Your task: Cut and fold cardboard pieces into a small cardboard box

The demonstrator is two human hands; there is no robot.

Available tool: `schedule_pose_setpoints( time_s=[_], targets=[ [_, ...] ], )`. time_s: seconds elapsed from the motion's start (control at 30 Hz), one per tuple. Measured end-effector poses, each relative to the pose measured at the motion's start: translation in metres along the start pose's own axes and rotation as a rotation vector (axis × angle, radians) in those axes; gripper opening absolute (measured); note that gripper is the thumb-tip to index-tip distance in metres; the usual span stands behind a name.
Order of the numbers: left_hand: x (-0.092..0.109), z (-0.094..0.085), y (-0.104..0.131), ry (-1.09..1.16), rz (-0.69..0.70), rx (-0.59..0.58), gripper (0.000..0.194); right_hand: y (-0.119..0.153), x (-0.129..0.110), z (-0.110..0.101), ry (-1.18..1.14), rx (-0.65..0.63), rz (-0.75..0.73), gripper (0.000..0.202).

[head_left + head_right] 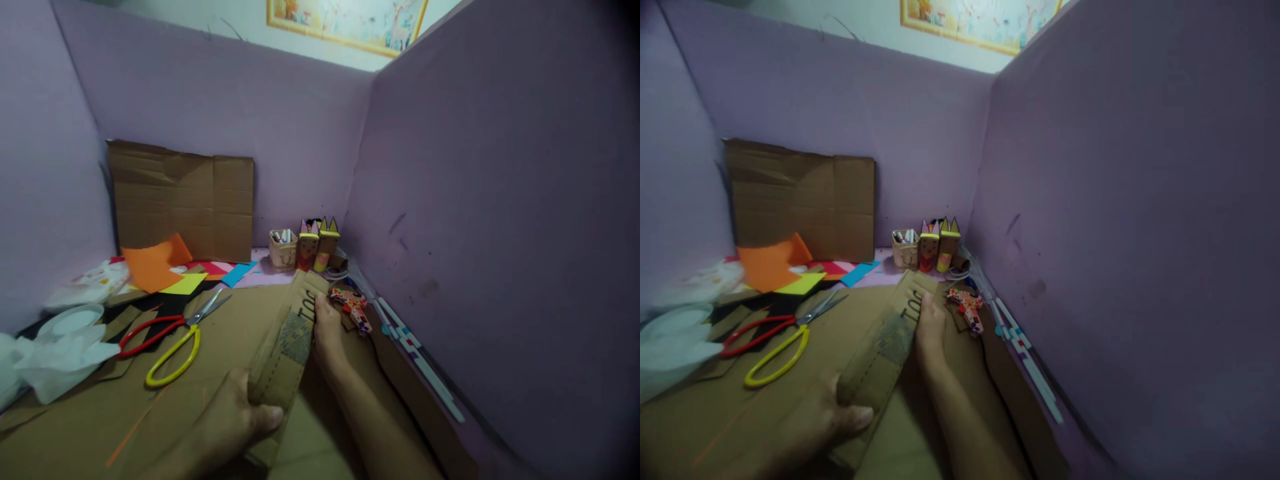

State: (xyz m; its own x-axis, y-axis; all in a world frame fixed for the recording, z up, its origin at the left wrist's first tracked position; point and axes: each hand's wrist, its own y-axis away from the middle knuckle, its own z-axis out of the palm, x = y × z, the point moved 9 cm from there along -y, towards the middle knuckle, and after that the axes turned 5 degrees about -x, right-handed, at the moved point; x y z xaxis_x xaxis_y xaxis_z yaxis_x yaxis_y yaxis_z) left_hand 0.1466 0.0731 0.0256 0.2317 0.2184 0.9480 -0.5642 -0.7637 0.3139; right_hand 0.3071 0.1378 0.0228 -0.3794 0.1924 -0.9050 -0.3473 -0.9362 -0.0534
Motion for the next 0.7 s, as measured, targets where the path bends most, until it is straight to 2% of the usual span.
schedule_pose_setpoints(
  time_s=[0.17,0.27,0.37,0.43,0.5,0.6,0.7],
  targets=[
    [0.004,-0.017,-0.007,0.211,0.045,-0.121,0.044,0.016,0.01,0.034,0.006,-0.331,0.224,0.047],
    [0.002,-0.024,-0.008,0.246,0.049,-0.132,0.05,0.027,0.012,0.046,0.01,-0.433,0.245,0.046],
    [0.003,-0.019,-0.007,0.234,0.086,-0.127,0.054,0.029,0.017,0.046,0.018,-0.402,0.207,0.046],
    [0.012,-0.013,-0.003,0.208,0.158,-0.129,0.051,0.029,0.021,0.043,0.023,-0.351,0.184,0.046],
    [0.018,-0.008,0.0,0.186,0.174,-0.12,0.044,0.027,0.024,0.039,0.021,-0.299,0.164,0.045],
    [0.018,-0.006,0.002,0.167,0.127,-0.122,0.039,0.024,0.018,0.036,-0.002,-0.264,0.152,0.043],
    [0.002,-0.011,0.001,0.114,-0.025,-0.081,0.037,0.015,0.001,0.03,-0.067,-0.234,0.125,0.041]
  ],
)
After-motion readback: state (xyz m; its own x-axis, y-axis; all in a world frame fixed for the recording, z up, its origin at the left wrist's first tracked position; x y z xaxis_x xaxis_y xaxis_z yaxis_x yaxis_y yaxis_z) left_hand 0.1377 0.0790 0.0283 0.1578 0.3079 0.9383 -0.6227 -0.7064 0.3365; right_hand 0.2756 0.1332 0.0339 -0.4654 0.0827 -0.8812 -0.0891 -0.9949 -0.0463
